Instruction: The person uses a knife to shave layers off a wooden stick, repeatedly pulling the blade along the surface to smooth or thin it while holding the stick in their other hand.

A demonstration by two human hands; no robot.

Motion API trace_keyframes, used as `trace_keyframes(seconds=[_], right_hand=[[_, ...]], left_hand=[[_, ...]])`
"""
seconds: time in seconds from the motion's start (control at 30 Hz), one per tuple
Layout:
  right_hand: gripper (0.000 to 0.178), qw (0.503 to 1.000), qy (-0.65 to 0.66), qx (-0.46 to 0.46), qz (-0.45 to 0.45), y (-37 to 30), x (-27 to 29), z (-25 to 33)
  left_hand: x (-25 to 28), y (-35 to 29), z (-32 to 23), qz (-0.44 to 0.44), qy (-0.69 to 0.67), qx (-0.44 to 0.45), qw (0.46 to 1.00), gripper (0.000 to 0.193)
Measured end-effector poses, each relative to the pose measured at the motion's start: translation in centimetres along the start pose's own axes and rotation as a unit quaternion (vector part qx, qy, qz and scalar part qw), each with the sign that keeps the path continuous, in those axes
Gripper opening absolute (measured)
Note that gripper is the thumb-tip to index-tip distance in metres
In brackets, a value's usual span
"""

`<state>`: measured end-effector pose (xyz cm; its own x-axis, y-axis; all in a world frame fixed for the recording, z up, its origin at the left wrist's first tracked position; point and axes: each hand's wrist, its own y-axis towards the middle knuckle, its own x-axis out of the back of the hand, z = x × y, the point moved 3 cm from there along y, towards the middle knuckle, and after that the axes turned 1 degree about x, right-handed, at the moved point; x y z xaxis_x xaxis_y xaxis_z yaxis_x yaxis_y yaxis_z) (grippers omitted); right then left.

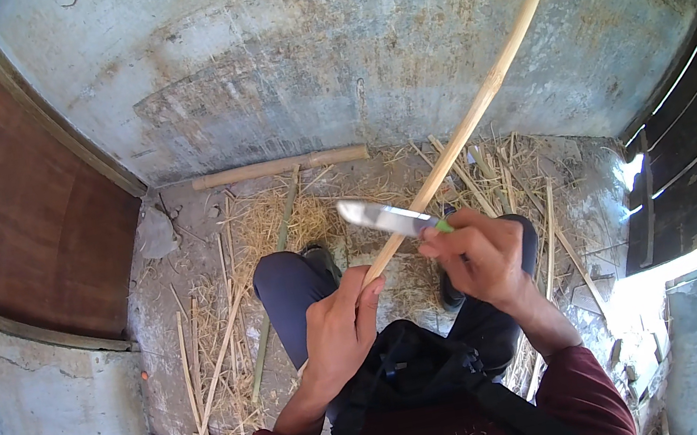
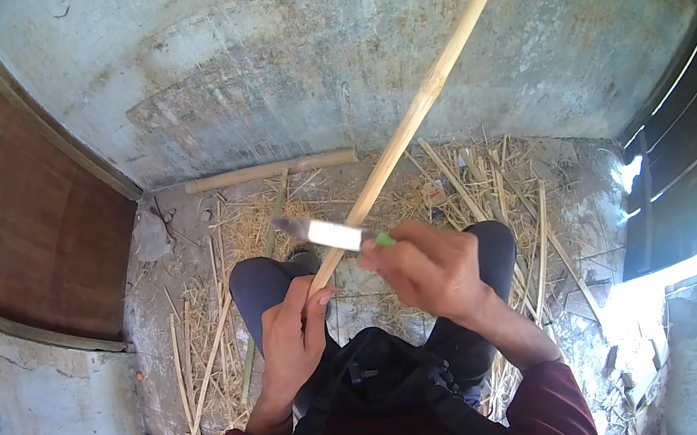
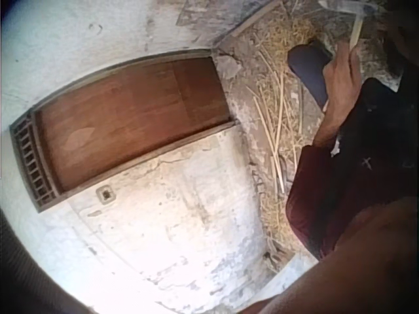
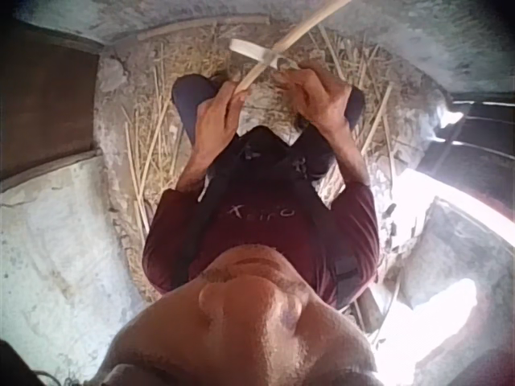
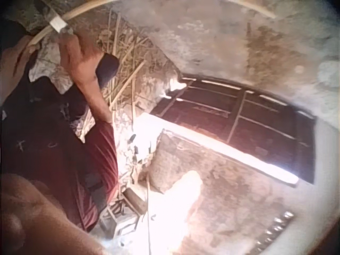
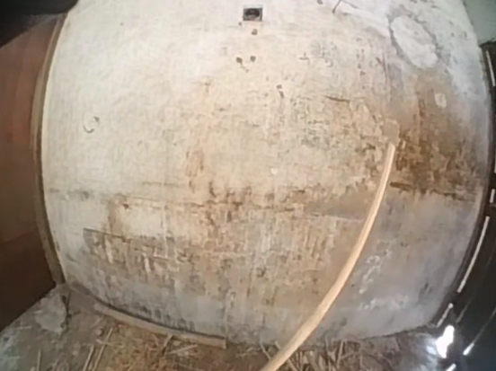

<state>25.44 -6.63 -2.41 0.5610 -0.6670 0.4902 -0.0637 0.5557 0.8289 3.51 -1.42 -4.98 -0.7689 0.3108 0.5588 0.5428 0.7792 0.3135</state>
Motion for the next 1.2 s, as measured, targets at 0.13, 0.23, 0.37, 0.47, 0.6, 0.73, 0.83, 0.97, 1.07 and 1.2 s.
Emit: trace_keyframes(seconds=[0.13, 0.23, 0.37, 0.47, 0.6, 0.73, 0.83, 0.97, 1.07, 1.2], right_hand=[[0.023, 1.000, 0.004, -0.026, 0.002, 0.2, 0.3, 0.1], [0.023, 1.000, 0.009, -0.001, -0.001, 0.1, 0.1, 0.9], [0.023, 0.999, -0.014, -0.029, -0.025, 0.3, 0.6, 0.1], [0.021, 0.999, -0.006, -0.044, -0.029, 0.5, 0.5, 0.4], [0.022, 1.000, 0.000, -0.008, -0.001, -0.1, 0.3, 0.8], [0.020, 0.995, -0.032, -0.060, -0.076, 0.9, 1.2, -1.1], [0.022, 0.998, -0.014, -0.055, -0.039, 0.4, 1.0, -0.7], [0.023, 0.999, -0.007, -0.005, -0.031, 0.3, 1.4, -0.3], [0.023, 0.995, -0.012, -0.058, -0.082, 1.0, 2.5, -1.9], [0.024, 0.994, 0.027, -0.073, -0.078, 0.8, 2.2, -1.5]], left_hand=[[-0.2, -0.2, 0.1, -0.013, 0.039, -0.004, 0.999, 0.010], [-0.4, 0.0, -0.3, -0.029, 0.045, -0.016, 0.998, 0.010], [-0.8, -0.4, -0.2, -0.032, 0.057, -0.015, 0.998, 0.010], [-0.7, -0.4, -0.4, -0.036, 0.063, -0.016, 0.997, 0.011], [-1.0, -0.3, -0.4, -0.041, 0.064, -0.025, 0.997, 0.011], [-1.0, -0.5, -0.3, -0.038, 0.085, -0.023, 0.995, 0.012], [-1.1, -0.6, -0.1, -0.041, 0.083, -0.024, 0.995, 0.013], [-1.2, -0.7, -0.1, -0.048, 0.086, -0.038, 0.994, 0.013], [-1.1, -1.0, 0.0, -0.044, 0.096, -0.044, 0.993, 0.013], [-1.0, -1.3, 0.1, -0.057, 0.104, -0.053, 0.992, 0.013]])
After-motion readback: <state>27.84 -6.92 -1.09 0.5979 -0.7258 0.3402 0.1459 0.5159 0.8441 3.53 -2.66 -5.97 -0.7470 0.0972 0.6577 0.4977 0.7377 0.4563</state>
